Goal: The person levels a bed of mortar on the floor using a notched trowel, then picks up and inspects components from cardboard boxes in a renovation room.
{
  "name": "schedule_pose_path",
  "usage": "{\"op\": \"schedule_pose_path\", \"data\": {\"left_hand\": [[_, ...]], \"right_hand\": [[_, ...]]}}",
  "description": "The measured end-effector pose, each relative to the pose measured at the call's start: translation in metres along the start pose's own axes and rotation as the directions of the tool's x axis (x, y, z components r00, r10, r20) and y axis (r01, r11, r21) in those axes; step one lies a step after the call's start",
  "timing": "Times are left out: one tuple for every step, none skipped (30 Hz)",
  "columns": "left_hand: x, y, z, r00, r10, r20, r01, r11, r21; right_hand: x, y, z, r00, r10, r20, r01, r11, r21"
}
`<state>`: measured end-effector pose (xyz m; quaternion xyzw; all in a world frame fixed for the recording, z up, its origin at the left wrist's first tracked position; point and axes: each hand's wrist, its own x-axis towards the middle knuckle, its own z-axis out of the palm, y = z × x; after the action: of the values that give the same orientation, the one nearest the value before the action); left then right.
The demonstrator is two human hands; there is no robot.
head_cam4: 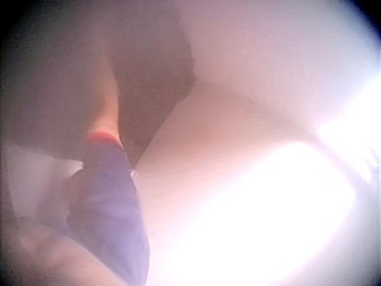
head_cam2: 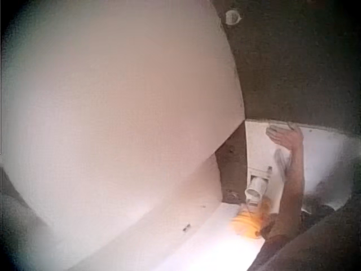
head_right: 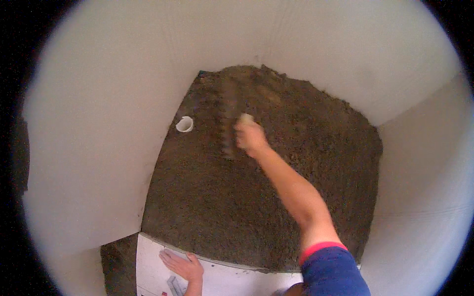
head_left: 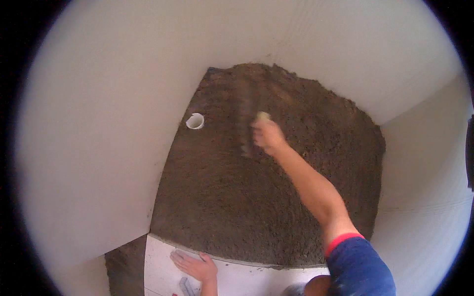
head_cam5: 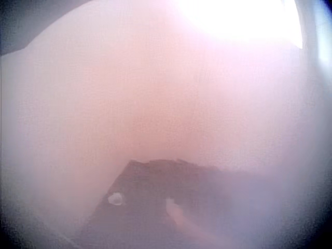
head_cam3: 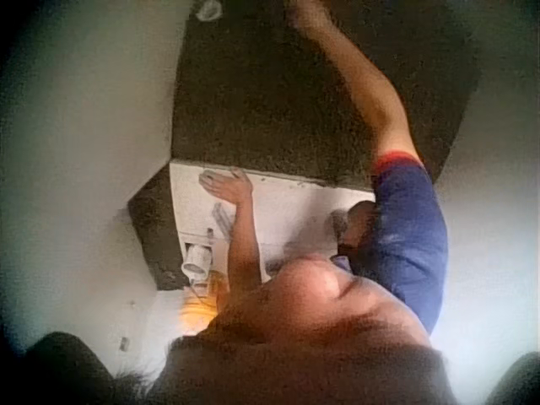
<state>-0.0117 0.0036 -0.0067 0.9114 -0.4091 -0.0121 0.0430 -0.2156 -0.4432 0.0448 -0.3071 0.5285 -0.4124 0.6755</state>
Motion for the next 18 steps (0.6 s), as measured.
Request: {"op": "schedule_pose_path", "data": {"left_hand": [[-0.001, 0.006, 0.002, 0.999, -0.027, 0.028, 0.028, 1.000, -0.011], [-0.003, 0.010, 0.005, 0.997, -0.057, 0.058, 0.058, 0.998, -0.017], [-0.003, 0.012, 0.003, 0.992, -0.098, 0.082, 0.099, 0.995, -0.009], [-0.004, 0.005, 0.000, 0.991, -0.107, 0.075, 0.107, 0.994, 0.015], [-0.005, -0.001, -0.003, 0.991, -0.115, 0.069, 0.113, 0.993, 0.031], [-0.005, -0.003, -0.003, 0.991, -0.116, 0.065, 0.113, 0.993, 0.041], [-0.003, 0.000, -0.002, 0.990, -0.127, 0.061, 0.123, 0.991, 0.055], [-0.003, 0.006, 0.000, 0.989, -0.134, 0.065, 0.130, 0.990, 0.058], [-0.005, 0.016, 0.001, 0.987, -0.144, 0.071, 0.139, 0.988, 0.070], [-0.004, 0.020, -0.005, 0.986, -0.151, 0.065, 0.145, 0.985, 0.088], [-0.003, 0.023, -0.012, 0.986, -0.158, 0.062, 0.151, 0.983, 0.105], [-0.002, 0.022, -0.018, 0.984, -0.169, 0.051, 0.162, 0.979, 0.126], [-0.003, 0.011, -0.016, 0.993, -0.110, 0.038, 0.105, 0.989, 0.106], [-0.005, 0.008, -0.005, 0.999, -0.031, 0.037, 0.029, 0.998, 0.059], [-0.006, 0.001, -0.002, 0.999, 0.031, 0.020, -0.031, 0.999, 0.026], [-0.007, -0.004, 0.002, 0.998, 0.063, 0.005, -0.063, 0.998, 0.030], [-0.006, -0.005, -0.001, 0.995, 0.099, 0.001, -0.099, 0.995, 0.033], [-0.006, -0.009, 0.003, 0.992, 0.122, -0.026, -0.121, 0.992, 0.042]], "right_hand": [[0.026, -0.002, 0.009, 0.991, -0.021, 0.131, 0.024, 1.000, -0.017], [0.049, -0.005, 0.017, 0.999, -0.008, 0.052, 0.013, 0.996, -0.084], [0.064, -0.008, 0.020, 1.000, 0.009, -0.012, -0.011, 0.990, -0.142], [0.063, -0.007, 0.012, 0.990, -0.029, -0.137, 0.001, 0.980, -0.201], [0.059, -0.010, -0.004, 0.962, -0.079, -0.261, 0.007, 0.964, -0.266], [0.054, -0.014, -0.029, 0.914, -0.136, -0.382, 0.002, 0.944, -0.331], [0.047, -0.011, -0.072, 0.896, -0.086, -0.435, -0.019, 0.972, -0.232], [0.042, -0.010, -0.127, 0.857, -0.077, -0.509, 0.007, 0.990, -0.138], [0.035, -0.011, -0.180, 0.811, -0.074, -0.581, 0.053, 0.997, -0.054], [0.016, -0.007, -0.215, 0.843, -0.122, -0.524, 0.067, 0.990, -0.122], [-0.006, 0.002, -0.233, 0.851, -0.133, -0.507, 0.112, 0.991, -0.071], [-0.022, 0.006, -0.247, 0.852, -0.080, -0.517, 0.064, 0.997, -0.050], [-0.036, 0.013, -0.256, 0.834, -0.050, -0.549, 0.079, 0.996, 0.029], [-0.053, 0.006, -0.282, 0.799, -0.042, -0.600, 0.117, 0.989, 0.087], [-0.063, 0.010, -0.294, 0.777, -0.020, -0.629, 0.150, 0.977, 0.154], [-0.072, 0.015, -0.302, 0.738, 0.022, -0.675, 0.171, 0.961, 0.218], [-0.083, 0.017, -0.310, 0.690, 0.070, -0.721, 0.192, 0.942, 0.275], [-0.087, 0.014, -0.301, 0.657, 0.119, -0.744, 0.219, 0.915, 0.340]]}}
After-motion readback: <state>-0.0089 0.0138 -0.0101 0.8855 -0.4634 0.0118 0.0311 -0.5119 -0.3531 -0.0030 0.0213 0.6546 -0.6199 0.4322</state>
